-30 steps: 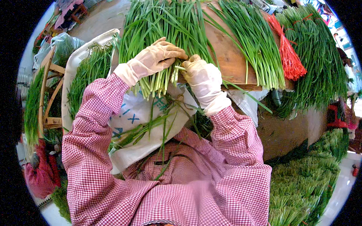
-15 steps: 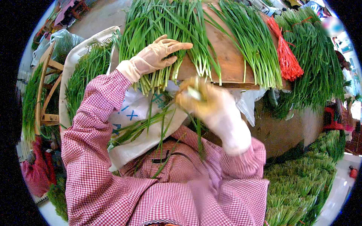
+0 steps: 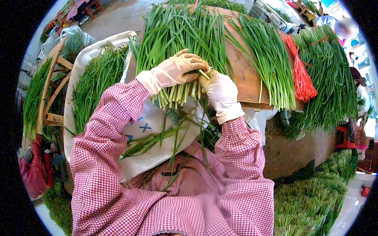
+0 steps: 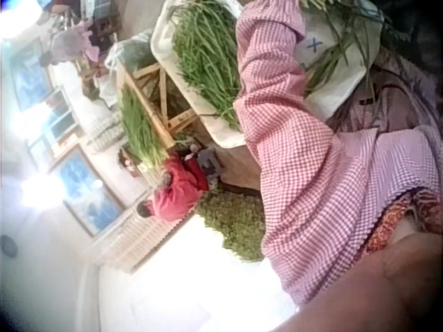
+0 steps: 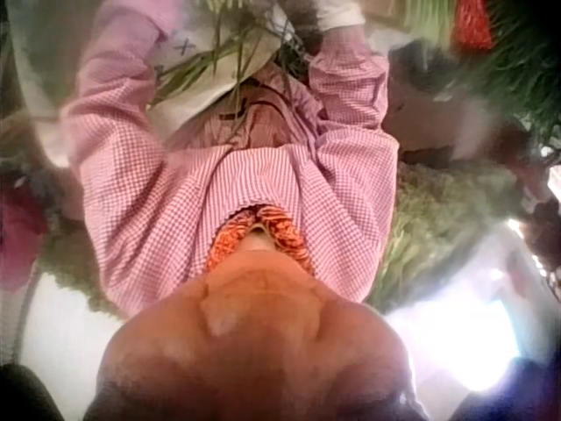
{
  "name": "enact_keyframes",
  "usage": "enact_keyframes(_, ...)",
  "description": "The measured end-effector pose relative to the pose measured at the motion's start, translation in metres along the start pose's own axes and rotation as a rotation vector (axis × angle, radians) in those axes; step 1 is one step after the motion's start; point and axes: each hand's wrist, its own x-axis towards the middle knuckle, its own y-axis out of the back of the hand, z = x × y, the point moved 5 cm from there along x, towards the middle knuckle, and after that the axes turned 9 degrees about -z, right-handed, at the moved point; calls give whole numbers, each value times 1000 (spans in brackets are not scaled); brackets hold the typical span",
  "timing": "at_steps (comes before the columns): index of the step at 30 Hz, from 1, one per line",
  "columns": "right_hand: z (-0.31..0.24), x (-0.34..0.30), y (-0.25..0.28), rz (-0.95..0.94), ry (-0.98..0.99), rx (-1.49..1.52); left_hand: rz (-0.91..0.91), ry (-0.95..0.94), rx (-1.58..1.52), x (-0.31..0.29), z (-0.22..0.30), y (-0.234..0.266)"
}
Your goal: The person picks up green onions from a white bin and arranges them into bundles on a wooden board, then moves the bundled onions aside.
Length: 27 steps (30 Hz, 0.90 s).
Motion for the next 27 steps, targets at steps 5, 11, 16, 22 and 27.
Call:
enact_keyframes(5,11,-12,-6,-162,-107,464,24,-26,12,2,-4,-4)
enact_keyframes(11,0,-76,7,-415,-92,968,40,-83,-6,3,-4,-4)
enact_keyframes(16,-20,-190,44,-1040,493,1123,52,-86,-38,5,-2,-1)
enact_keyframes(22,25,-191,17,-696,-84,814,-31,-29,42,0,-3,2)
enact_keyframes(27,41,-164,23,-134,44,-68,110,-99,84,15,35,31)
